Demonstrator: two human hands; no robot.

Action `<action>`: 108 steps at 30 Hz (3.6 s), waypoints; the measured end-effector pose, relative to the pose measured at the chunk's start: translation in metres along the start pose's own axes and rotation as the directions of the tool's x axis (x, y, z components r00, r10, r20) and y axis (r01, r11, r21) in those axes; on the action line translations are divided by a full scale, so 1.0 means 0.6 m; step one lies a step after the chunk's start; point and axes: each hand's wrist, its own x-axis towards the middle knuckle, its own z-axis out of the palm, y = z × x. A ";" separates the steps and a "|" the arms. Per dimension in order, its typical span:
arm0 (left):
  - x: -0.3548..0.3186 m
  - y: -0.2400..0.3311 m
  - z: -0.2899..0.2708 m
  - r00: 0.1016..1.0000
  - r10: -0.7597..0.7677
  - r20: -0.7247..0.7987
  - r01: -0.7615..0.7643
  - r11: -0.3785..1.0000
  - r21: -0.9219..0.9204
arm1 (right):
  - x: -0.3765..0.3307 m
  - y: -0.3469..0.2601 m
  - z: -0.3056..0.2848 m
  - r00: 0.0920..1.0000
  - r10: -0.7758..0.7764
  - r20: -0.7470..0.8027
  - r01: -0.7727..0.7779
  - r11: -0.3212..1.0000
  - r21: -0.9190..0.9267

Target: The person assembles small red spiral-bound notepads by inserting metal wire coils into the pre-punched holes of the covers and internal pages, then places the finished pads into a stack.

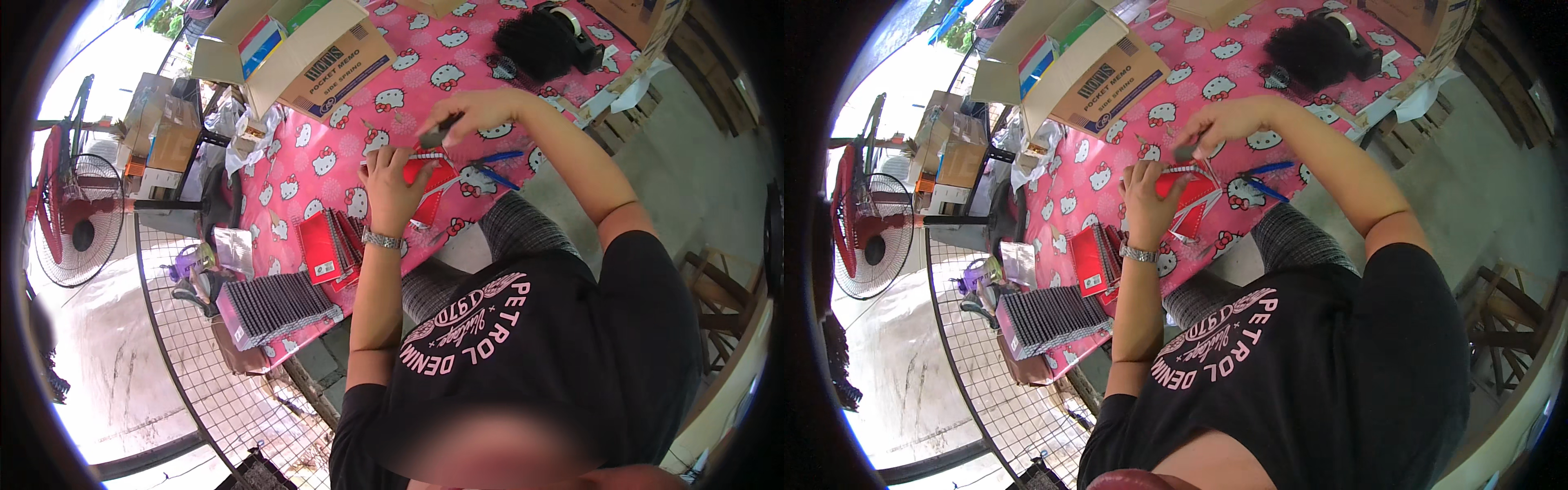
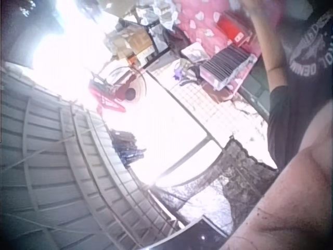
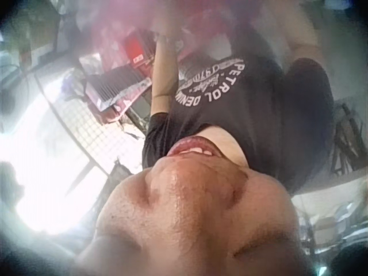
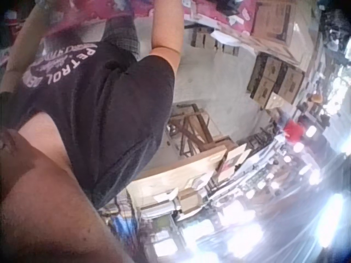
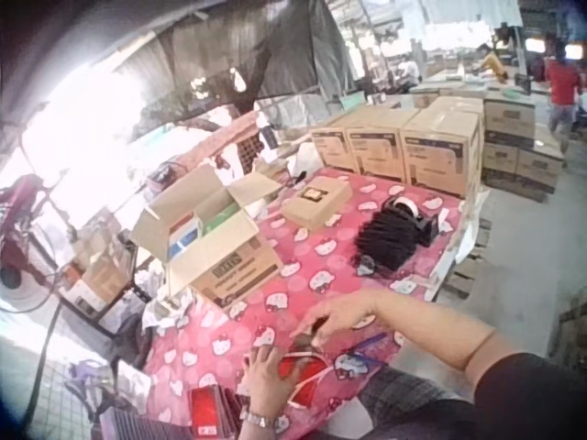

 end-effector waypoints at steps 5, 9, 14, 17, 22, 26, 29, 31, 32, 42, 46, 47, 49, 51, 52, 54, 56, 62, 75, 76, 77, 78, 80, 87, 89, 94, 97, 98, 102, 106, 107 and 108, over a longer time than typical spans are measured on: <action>0.004 -0.004 0.002 1.000 -0.002 -0.023 0.002 1.000 -0.026 | -0.004 0.001 0.009 0.996 -0.071 -0.050 0.082 0.964 0.255; -0.001 -0.007 -0.001 1.000 -0.020 -0.005 0.019 0.998 -0.053 | -0.008 0.002 0.018 0.987 -0.157 -0.042 0.142 0.703 0.697; -0.005 0.000 -0.011 0.998 -0.048 0.026 0.050 0.998 -0.045 | -0.002 -0.005 0.020 0.992 -0.122 -0.033 0.122 0.853 0.507; 0.011 -0.009 -0.011 0.999 -0.013 -0.050 0.008 0.994 -0.105 | 0.009 0.003 0.009 0.998 -0.043 -0.053 0.053 0.981 0.188; 0.004 -0.049 -0.022 0.996 -0.089 0.003 0.088 0.985 -0.145 | 0.025 -0.012 0.010 0.991 -0.133 -0.004 0.116 0.854 0.508; -0.001 -0.067 -0.026 0.980 -0.183 0.080 0.199 0.939 -0.280 | 0.039 -0.027 0.018 0.992 -0.098 -0.074 0.122 0.852 0.510; -0.002 -0.075 -0.017 0.960 -0.248 0.129 0.278 0.895 -0.350 | 0.044 0.003 0.014 0.999 0.014 -0.038 0.003 0.907 0.420; -0.003 -0.084 -0.013 0.952 -0.276 0.133 0.306 0.860 -0.409 | 0.054 0.045 0.003 0.960 0.225 -0.167 -0.225 0.974 0.019; -0.008 -0.093 -0.005 0.951 -0.284 0.125 0.309 0.832 -0.462 | 0.054 0.076 0.000 0.898 0.299 -0.324 -0.367 0.914 -0.171; -0.037 -0.075 0.004 0.860 -0.494 0.131 0.444 0.596 -0.669 | -0.085 0.198 0.205 0.708 -0.061 -0.703 -0.551 0.576 -0.604; -0.041 -0.067 0.017 0.893 -0.450 -0.011 0.309 0.630 -0.712 | -0.121 0.174 0.250 0.743 0.122 -0.658 -0.552 0.668 -0.499; -0.040 -0.061 0.023 0.902 -0.422 -0.093 0.227 0.646 -0.729 | -0.124 0.162 0.251 0.720 0.157 -0.676 -0.549 0.725 -0.416; -0.039 -0.060 0.022 0.904 -0.410 -0.120 0.199 0.653 -0.730 | -0.114 0.114 0.257 0.583 -0.028 -0.812 -0.342 0.898 -0.276; -0.044 -0.065 0.016 0.895 -0.446 -0.002 0.316 0.636 -0.704 | -0.092 0.050 0.258 0.523 -0.144 -0.840 -0.185 0.943 -0.277; -0.047 -0.065 0.016 0.891 -0.454 0.028 0.339 0.622 -0.706 | -0.077 0.017 0.258 0.560 -0.191 -0.806 -0.158 0.930 -0.331; -0.048 -0.064 0.014 0.882 -0.464 0.085 0.382 0.596 -0.707 | -0.046 -0.026 0.253 0.600 -0.278 -0.750 -0.109 0.901 -0.420; -0.049 -0.063 0.024 0.900 -0.435 -0.024 0.268 0.595 -0.758 | -0.017 -0.054 0.250 0.611 -0.357 -0.706 -0.063 0.868 -0.493; -0.073 -0.092 0.046 0.894 -0.437 -0.102 0.276 0.715 -0.642 | 0.008 -0.080 0.249 0.653 -0.354 -0.670 -0.165 0.796 -0.582; -0.109 -0.078 -0.104 0.656 -0.556 -0.511 0.156 0.761 -0.629 | -0.025 -0.027 0.191 0.602 -0.251 -0.758 0.116 0.967 -0.227; -0.123 -0.087 -0.138 0.635 -0.578 -0.512 0.235 0.776 -0.585 | -0.040 0.004 0.182 0.589 -0.195 -0.784 -0.026 0.966 -0.259; -0.141 -0.104 -0.176 0.691 -0.470 -0.550 0.365 0.883 -0.296 | -0.056 0.043 0.180 0.569 -0.138 -0.811 -0.169 0.945 -0.280; -0.151 -0.116 -0.210 0.753 -0.306 -0.583 0.307 0.946 -0.100 | -0.071 0.090 0.174 0.614 -0.073 -0.786 -0.256 0.924 -0.285; -0.154 -0.123 -0.259 0.728 -0.453 -0.514 0.467 0.877 -0.113 | -0.101 0.159 0.187 0.680 0.037 -0.732 -0.427 0.832 -0.354; -0.236 -0.163 -0.221 0.431 -0.818 -0.381 0.473 0.564 -0.676 | -0.076 0.215 0.094 0.622 0.054 -0.781 -0.567 0.719 -0.401; -0.258 -0.164 -0.192 0.384 -0.859 -0.338 0.514 0.503 -0.695 | -0.082 0.255 0.023 0.499 0.029 -0.866 -0.669 0.648 -0.364; -0.319 -0.172 -0.143 0.478 -0.698 -0.534 0.735 0.651 -0.192 | -0.077 0.324 -0.045 0.454 -0.090 -0.886 -0.828 0.326 -0.457; -0.318 -0.168 -0.144 0.595 -0.607 -0.527 0.755 0.647 0.106 | -0.082 0.352 -0.071 0.548 -0.024 -0.836 -0.810 0.234 -0.538; -0.311 -0.166 -0.145 0.630 -0.577 -0.520 0.740 0.650 0.174 | -0.083 0.357 -0.082 0.559 0.002 -0.829 -0.805 0.240 -0.542; -0.229 -0.114 -0.131 0.743 -0.333 -0.580 0.616 0.679 0.400 | -0.081 0.323 -0.080 0.418 -0.035 -0.908 -0.802 0.455 -0.387; -0.115 -0.005 -0.056 0.998 -0.028 -0.065 0.035 0.992 0.118 | -0.054 0.243 -0.054 0.386 -0.173 -0.906 -0.564 0.733 -0.380; -0.095 0.017 -0.028 0.998 0.057 -0.035 -0.053 0.993 0.108 | -0.045 0.228 -0.044 0.408 -0.189 -0.893 -0.489 0.781 -0.388; -0.079 0.032 -0.008 0.989 0.145 -0.008 -0.143 0.985 0.094 | -0.036 0.210 -0.034 0.427 -0.207 -0.880 -0.413 0.822 -0.393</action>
